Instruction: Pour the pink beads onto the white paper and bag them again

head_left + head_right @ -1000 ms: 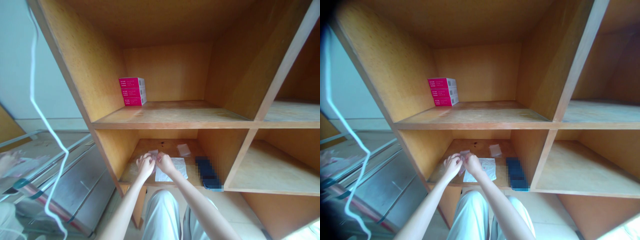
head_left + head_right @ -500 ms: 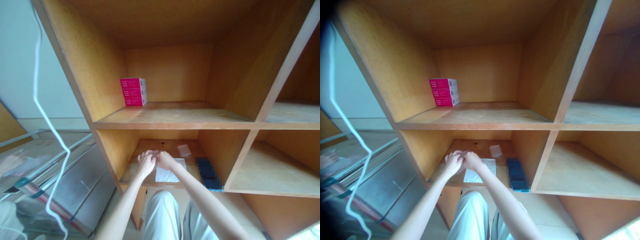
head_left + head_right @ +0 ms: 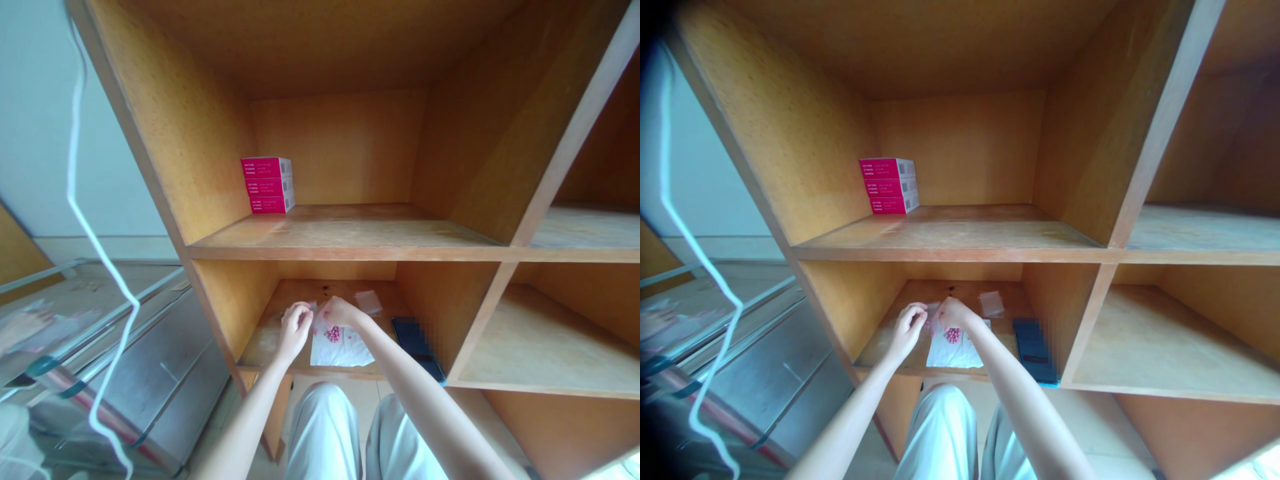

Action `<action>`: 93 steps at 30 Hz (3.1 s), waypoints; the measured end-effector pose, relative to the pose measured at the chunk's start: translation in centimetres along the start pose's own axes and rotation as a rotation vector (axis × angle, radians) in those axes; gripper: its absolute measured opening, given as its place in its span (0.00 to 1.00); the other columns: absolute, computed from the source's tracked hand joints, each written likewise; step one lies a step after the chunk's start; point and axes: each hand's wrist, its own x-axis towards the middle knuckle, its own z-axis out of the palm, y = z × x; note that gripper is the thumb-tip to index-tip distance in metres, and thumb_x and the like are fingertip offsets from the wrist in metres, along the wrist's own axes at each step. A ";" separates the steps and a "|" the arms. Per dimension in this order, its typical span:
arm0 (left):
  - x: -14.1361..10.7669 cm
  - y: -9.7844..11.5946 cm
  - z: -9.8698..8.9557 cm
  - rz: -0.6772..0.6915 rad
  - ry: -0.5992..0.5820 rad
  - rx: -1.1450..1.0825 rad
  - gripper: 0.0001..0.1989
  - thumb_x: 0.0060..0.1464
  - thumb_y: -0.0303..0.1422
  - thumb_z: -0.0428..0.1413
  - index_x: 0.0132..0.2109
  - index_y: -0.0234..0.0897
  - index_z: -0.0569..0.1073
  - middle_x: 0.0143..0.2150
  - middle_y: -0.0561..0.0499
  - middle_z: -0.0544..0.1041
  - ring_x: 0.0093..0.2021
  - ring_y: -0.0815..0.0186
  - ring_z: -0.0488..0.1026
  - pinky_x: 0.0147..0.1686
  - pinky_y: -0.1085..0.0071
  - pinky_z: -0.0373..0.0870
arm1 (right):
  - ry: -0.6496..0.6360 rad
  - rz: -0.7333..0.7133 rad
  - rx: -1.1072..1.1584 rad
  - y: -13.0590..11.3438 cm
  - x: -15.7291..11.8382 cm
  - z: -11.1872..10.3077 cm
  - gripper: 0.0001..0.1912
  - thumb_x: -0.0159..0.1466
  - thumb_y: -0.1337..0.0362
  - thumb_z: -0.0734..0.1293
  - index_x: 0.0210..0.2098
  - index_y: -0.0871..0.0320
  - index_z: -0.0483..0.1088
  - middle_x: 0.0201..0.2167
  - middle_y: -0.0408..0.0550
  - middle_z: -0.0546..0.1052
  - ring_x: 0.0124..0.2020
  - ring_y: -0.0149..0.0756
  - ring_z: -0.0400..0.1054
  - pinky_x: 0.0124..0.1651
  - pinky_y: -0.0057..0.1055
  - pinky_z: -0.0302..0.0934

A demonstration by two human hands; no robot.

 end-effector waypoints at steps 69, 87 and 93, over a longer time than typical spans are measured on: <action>-0.4 -6.0 6.7 -0.496 -0.322 -1.073 0.20 0.33 0.24 0.64 0.38 0.36 0.69 0.43 0.47 0.74 0.43 0.63 0.71 0.47 0.65 0.62 | 0.846 0.201 0.991 10.1 -1.3 8.1 0.26 0.59 0.47 0.52 0.39 0.58 0.71 0.40 0.53 0.75 0.43 0.40 0.68 0.47 0.36 0.59; 0.6 -4.6 8.3 -0.379 -0.381 -0.730 0.15 0.34 0.27 0.62 0.34 0.34 0.69 0.35 0.49 0.72 0.36 0.64 0.70 0.35 0.68 0.66 | 0.826 0.220 0.997 10.6 -1.3 8.3 0.26 0.59 0.47 0.51 0.37 0.57 0.71 0.41 0.53 0.74 0.44 0.40 0.68 0.48 0.36 0.59; 0.9 -5.1 7.8 -0.375 -0.324 -0.781 0.16 0.32 0.27 0.64 0.34 0.34 0.71 0.35 0.50 0.73 0.39 0.63 0.70 0.41 0.67 0.63 | 0.923 0.159 1.126 10.6 -1.4 7.7 0.22 0.59 0.50 0.51 0.35 0.57 0.69 0.37 0.51 0.76 0.43 0.39 0.68 0.48 0.37 0.59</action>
